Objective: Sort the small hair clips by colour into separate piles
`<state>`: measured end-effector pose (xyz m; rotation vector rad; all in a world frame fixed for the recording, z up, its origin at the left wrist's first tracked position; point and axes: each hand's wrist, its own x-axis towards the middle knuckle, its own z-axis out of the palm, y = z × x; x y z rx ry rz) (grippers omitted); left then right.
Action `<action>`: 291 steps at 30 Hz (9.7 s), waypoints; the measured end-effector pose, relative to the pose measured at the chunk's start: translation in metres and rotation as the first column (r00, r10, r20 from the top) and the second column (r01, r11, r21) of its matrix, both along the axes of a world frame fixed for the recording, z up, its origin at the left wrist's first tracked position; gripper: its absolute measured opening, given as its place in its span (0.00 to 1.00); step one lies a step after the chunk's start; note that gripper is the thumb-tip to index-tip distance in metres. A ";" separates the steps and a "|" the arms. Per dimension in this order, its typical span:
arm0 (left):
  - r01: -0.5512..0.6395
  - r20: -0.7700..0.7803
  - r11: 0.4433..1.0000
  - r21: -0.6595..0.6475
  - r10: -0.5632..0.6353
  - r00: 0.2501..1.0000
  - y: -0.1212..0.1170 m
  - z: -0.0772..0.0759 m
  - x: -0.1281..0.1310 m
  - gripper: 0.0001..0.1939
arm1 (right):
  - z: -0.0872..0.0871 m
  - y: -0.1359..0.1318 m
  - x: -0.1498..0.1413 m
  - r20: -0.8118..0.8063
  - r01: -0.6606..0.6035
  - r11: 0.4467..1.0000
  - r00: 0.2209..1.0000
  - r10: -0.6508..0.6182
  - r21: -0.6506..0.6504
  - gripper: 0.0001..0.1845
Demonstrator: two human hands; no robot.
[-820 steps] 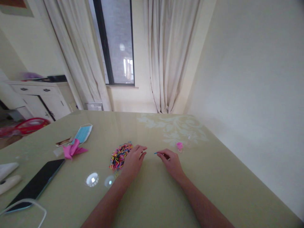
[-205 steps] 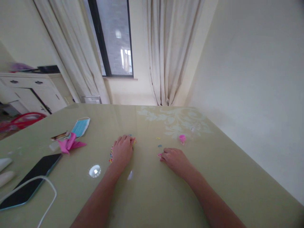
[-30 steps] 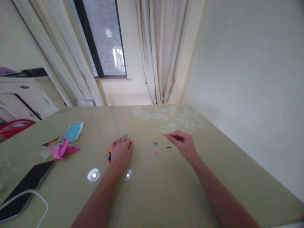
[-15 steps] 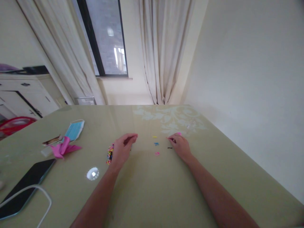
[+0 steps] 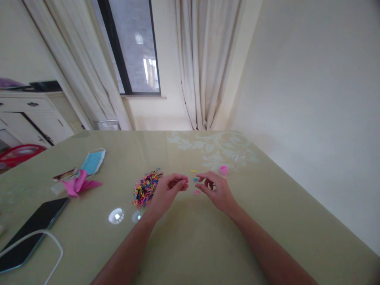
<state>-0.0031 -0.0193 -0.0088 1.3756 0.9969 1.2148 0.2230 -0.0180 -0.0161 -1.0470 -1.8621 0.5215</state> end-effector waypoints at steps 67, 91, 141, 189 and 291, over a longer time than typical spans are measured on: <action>0.016 -0.193 0.985 0.174 0.018 0.981 -0.014 0.007 0.003 0.14 | 0.018 -0.018 -0.011 -0.088 -0.060 0.985 0.995 0.047 -0.160 0.15; -0.045 -0.908 0.924 0.379 0.381 0.171 0.018 -0.019 -0.039 0.13 | 0.024 -0.012 0.009 -0.346 -0.002 1.000 0.938 -0.007 -0.026 0.10; 0.022 -0.439 0.979 0.205 0.072 0.896 0.010 -0.009 -0.010 0.10 | 0.023 -0.011 0.003 -0.243 0.020 1.000 0.970 -0.018 0.005 0.07; -0.167 -0.320 0.955 0.247 0.243 0.916 0.015 -0.003 -0.020 0.11 | -0.037 0.049 0.046 0.288 0.501 0.863 0.820 -0.495 0.058 0.11; -0.080 -0.917 0.919 0.386 0.392 0.078 0.008 -0.012 -0.035 0.16 | 0.027 -0.012 0.012 -0.506 -0.200 0.909 0.862 -0.014 -0.366 0.20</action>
